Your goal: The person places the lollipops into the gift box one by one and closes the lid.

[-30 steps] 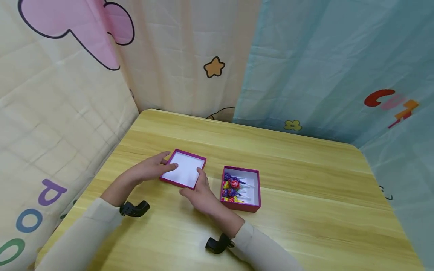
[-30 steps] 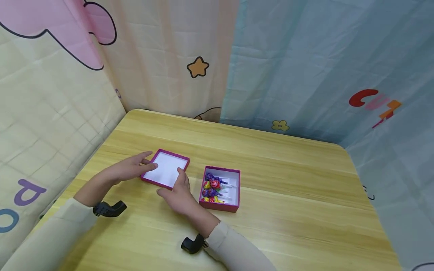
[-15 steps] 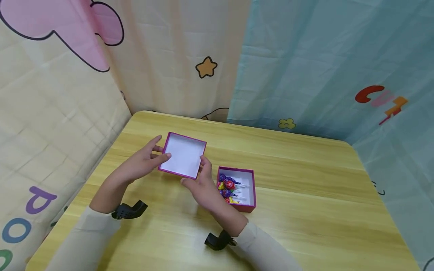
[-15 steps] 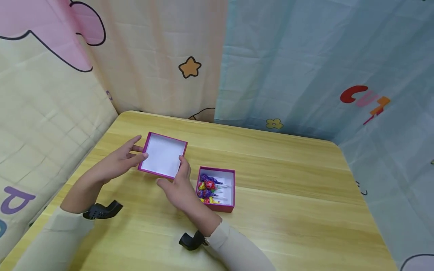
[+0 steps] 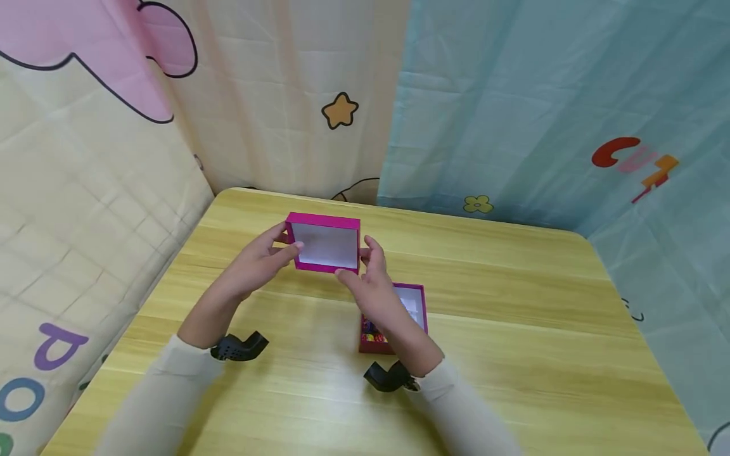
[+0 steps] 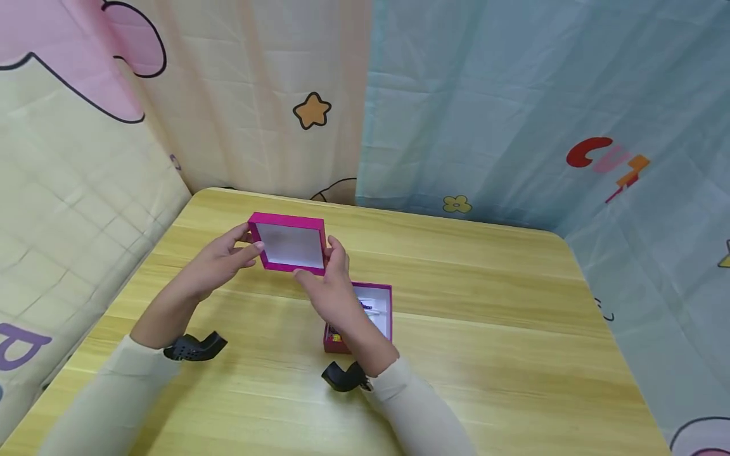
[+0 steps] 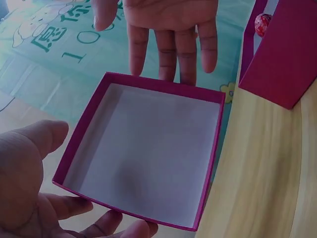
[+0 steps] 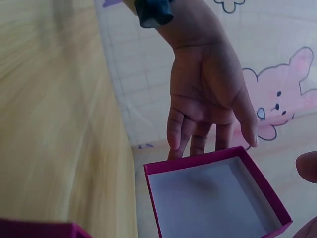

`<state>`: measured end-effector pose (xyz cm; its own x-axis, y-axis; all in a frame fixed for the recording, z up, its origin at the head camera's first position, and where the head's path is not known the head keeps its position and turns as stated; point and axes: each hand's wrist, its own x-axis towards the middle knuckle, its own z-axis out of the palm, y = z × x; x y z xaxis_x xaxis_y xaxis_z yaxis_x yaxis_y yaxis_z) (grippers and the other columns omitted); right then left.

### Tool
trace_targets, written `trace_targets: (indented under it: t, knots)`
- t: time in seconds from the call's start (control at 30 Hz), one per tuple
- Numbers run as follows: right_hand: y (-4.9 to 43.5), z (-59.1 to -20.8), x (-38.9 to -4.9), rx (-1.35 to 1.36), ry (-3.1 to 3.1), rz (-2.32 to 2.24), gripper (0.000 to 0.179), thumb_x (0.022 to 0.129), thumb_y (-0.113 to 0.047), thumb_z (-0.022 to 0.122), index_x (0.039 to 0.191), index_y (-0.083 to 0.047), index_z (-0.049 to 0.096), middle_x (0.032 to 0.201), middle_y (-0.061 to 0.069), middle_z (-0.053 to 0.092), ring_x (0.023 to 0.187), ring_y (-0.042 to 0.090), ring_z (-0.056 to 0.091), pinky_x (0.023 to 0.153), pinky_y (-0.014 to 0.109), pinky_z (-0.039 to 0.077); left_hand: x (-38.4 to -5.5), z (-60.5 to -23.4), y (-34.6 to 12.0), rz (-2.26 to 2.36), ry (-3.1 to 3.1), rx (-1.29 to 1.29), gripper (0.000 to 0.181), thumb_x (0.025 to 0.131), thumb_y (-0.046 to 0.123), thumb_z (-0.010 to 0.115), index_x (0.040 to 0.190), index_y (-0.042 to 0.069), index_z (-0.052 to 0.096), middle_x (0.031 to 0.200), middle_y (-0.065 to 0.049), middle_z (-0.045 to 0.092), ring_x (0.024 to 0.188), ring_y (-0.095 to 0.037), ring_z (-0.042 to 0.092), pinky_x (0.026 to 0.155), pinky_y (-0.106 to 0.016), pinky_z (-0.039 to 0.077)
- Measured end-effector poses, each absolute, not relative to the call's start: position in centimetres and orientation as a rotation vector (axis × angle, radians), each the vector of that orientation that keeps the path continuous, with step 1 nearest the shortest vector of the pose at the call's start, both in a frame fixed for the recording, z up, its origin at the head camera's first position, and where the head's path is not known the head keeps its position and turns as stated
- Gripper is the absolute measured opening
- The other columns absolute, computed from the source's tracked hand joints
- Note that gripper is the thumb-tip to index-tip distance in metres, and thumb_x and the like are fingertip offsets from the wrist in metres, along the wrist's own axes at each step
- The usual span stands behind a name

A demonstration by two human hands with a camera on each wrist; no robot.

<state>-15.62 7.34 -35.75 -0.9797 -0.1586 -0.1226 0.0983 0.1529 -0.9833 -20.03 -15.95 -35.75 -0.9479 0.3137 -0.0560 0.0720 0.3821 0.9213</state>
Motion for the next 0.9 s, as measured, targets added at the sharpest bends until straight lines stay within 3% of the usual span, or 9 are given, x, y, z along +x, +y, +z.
trace_targets:
  t: [0.2, 0.47, 0.73, 0.9]
  knots:
    - [10.3, -35.5, -16.5, -0.089, 2.286, -1.907, 0.071, 0.098, -0.025, 0.061, 0.157, -0.018, 0.022, 0.16, 0.003, 0.023, 0.148, 0.027, 0.016, 0.116, 0.054, 0.019, -20.6, -36.0, -13.5, 1.78, 2.36, 0.37, 0.058, 0.103, 0.033, 0.055, 0.152, 0.009, 0.036, 0.132, -0.019, 0.046, 0.113, -0.041, 0.059, 0.095, -0.049, 0.05]
    - [16.0, -36.2, -16.9, -0.214, 2.25, -2.019, 0.049, 0.105, -0.022, 0.051, 0.147, -0.004, 0.033, 0.148, 0.018, 0.039, 0.135, 0.033, 0.04, 0.109, 0.053, 0.034, -20.5, -37.4, -9.5, 1.813, 2.423, 0.452, 0.059, 0.102, 0.048, 0.05, 0.145, 0.009, 0.045, 0.146, -0.013, 0.047, 0.123, -0.032, 0.057, 0.099, -0.048, 0.047]
    - [20.1, -37.3, -16.3, -0.199, 2.433, -1.859, 0.053, 0.104, -0.03, 0.052, 0.152, -0.012, 0.038, 0.146, 0.015, 0.047, 0.132, 0.035, 0.045, 0.109, 0.054, 0.035, -19.2, -38.5, -6.7, 1.811, 2.399, 0.599, 0.045, 0.099, 0.031, 0.064, 0.136, 0.009, 0.051, 0.143, -0.009, 0.049, 0.132, -0.028, 0.05, 0.099, -0.04, 0.049]
    - [21.5, -37.9, -15.6, -0.246, 2.487, -1.79, 0.045, 0.101, -0.022, 0.06, 0.142, -0.008, 0.05, 0.136, 0.013, 0.055, 0.123, 0.031, 0.054, 0.1, 0.039, 0.048, -18.4, -39.4, -6.0, 1.724, 2.485, 0.764, 0.038, 0.095, 0.027, 0.069, 0.126, 0.01, 0.058, 0.144, -0.003, 0.051, 0.131, -0.023, 0.05, 0.097, -0.039, 0.05]
